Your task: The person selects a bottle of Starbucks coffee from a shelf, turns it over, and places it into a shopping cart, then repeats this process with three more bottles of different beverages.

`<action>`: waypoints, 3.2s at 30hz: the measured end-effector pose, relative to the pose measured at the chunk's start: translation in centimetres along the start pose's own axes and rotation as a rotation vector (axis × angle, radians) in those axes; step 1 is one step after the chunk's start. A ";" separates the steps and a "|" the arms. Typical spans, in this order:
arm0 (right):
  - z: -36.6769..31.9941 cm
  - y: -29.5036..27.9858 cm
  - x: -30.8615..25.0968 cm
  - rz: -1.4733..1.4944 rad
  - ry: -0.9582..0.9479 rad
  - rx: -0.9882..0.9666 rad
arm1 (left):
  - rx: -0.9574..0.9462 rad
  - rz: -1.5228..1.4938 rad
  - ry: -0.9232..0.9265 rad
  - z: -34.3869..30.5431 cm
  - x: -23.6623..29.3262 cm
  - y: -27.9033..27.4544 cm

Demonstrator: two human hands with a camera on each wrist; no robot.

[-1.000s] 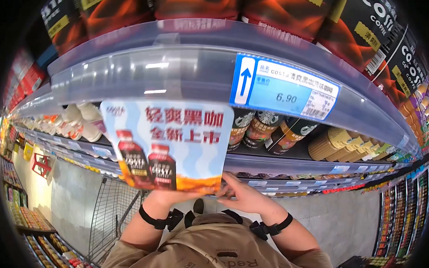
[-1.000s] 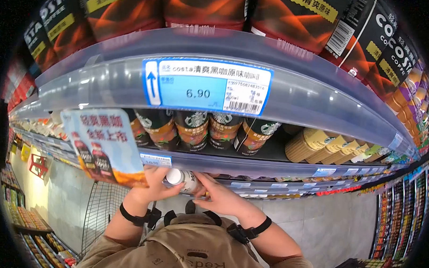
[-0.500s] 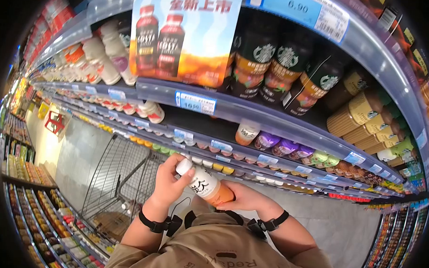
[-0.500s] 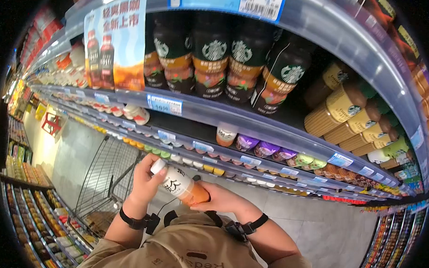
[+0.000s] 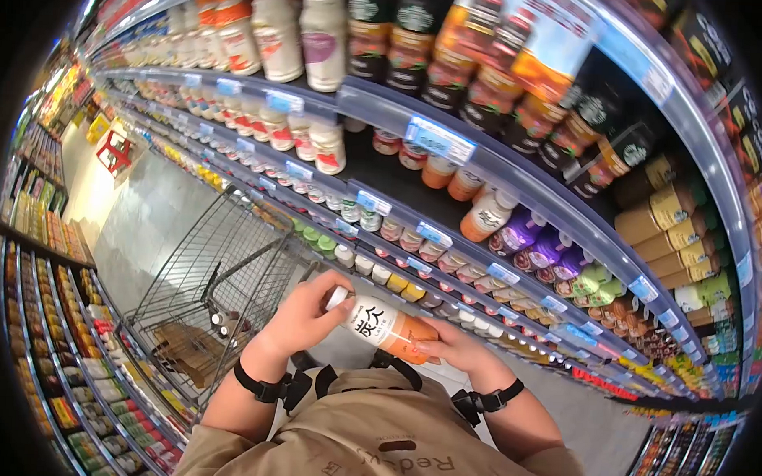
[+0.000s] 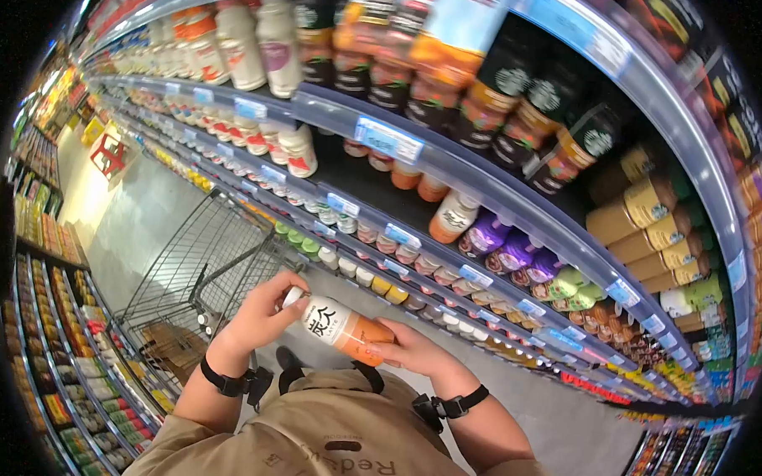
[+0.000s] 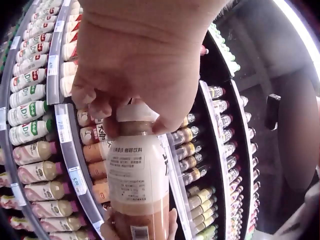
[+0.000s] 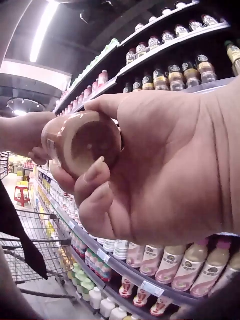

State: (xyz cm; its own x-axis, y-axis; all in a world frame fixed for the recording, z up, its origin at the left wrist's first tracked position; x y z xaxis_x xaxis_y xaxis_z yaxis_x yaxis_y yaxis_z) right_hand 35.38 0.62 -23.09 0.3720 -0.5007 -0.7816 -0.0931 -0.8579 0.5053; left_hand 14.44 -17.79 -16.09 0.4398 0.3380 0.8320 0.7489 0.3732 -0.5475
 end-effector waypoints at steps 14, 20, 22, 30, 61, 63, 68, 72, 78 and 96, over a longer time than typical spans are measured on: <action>18.1 16.1 5.0 0.172 0.215 -0.092 | 0.204 -0.063 -0.278 -19.7 -12.1 -14.8; 26.9 26.2 8.5 -0.075 0.374 -0.286 | 0.406 -0.036 -0.380 -30.0 -20.0 -19.7; 29.5 30.0 9.5 -0.065 0.417 -0.279 | 0.436 -0.056 -0.449 -32.9 -21.8 -21.2; 38.9 36.3 16.3 0.064 0.608 -0.313 | 0.656 -0.251 -0.625 -38.6 -29.7 -24.0; 72.5 27.1 41.0 -0.109 1.099 -0.263 | 0.278 -0.077 -1.418 -23.3 -73.9 -15.9; 72.0 25.6 41.7 -0.160 1.156 -0.269 | 0.187 -0.071 -1.403 -23.2 -74.5 -15.1; 71.3 25.6 41.2 -0.409 1.174 -0.389 | 0.091 -0.041 -1.406 -21.9 -74.9 -15.0; 70.2 27.3 38.3 -0.226 1.176 -0.261 | 0.037 -0.106 -1.427 -22.3 -75.1 -14.0; 69.3 24.9 34.4 -0.389 1.032 -0.254 | 0.101 -0.035 -1.146 -25.5 -69.8 -18.7; 48.8 24.8 15.5 -0.161 0.509 0.048 | 0.516 -0.098 -0.892 -43.4 -46.8 -23.8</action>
State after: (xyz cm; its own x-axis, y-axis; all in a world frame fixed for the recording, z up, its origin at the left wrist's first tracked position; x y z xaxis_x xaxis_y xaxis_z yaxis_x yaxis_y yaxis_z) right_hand -6.22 -34.06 -40.45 0.7848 -0.2535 -0.5655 -0.0356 -0.9294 0.3672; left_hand -2.46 -79.95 -38.10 -0.2967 0.7249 0.6217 0.3652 0.6876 -0.6275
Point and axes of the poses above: each hand's wrist, its own z-axis towards the middle knuckle, its own y-axis out of the palm, x = y × z, the point moved 4 cm from there along z, towards the middle knuckle, and after that the axes turned 15 degrees about z, right-handed, at the moved point
